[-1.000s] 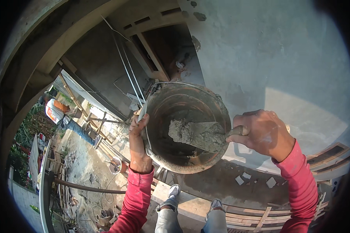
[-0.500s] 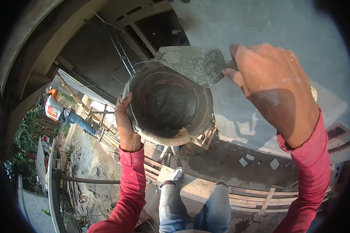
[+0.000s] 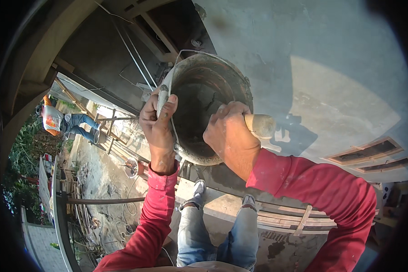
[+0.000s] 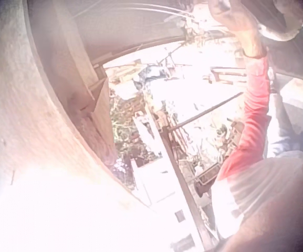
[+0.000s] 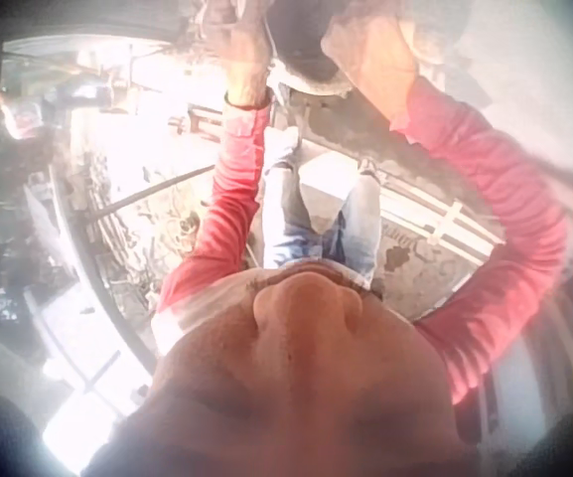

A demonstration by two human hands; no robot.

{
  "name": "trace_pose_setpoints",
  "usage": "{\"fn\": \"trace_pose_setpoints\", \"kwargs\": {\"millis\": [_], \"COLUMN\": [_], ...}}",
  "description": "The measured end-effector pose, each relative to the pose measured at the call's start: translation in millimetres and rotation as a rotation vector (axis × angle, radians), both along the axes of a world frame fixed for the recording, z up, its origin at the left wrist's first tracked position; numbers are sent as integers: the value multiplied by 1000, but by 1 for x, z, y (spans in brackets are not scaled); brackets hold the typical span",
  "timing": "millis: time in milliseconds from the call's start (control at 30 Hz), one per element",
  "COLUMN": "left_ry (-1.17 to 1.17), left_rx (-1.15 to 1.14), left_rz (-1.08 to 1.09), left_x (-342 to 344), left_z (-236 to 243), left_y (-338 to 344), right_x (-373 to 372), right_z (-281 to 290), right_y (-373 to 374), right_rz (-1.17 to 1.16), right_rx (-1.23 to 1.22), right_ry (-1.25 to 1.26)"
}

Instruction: The person applies plaster to the upper edge of an interior wall using a trowel and a bucket of mixture. The person repeatedly scoops mixture from the bucket and spreads it onto the wall surface while standing on a wooden scaffold.

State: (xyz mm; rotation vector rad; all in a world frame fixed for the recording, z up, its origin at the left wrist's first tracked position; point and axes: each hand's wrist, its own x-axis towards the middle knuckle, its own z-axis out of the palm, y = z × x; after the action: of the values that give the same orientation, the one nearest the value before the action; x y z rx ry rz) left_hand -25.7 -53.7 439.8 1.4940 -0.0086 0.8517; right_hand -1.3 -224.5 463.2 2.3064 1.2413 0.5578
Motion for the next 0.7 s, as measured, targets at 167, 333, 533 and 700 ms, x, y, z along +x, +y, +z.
{"fn": "trace_pose_setpoints", "kwargs": {"millis": [167, 333, 533, 700], "left_ry": [79, 114, 148, 113], "left_rx": [-85, -269, -519, -652], "left_rz": [-40, -93, -76, -162], "left_x": [-1, -1, 7, 14], "left_z": [-26, -42, -68, -87], "left_y": [-1, -3, 25, 50], "right_x": [-16, 23, 16, 46], "right_z": [-10, -32, -33, 0], "right_y": [-28, -88, -87, -64], "right_rz": [86, 55, -270, -305], "right_rx": [161, 547, 655, 731], "right_ry": [110, 754, 790, 740]}}
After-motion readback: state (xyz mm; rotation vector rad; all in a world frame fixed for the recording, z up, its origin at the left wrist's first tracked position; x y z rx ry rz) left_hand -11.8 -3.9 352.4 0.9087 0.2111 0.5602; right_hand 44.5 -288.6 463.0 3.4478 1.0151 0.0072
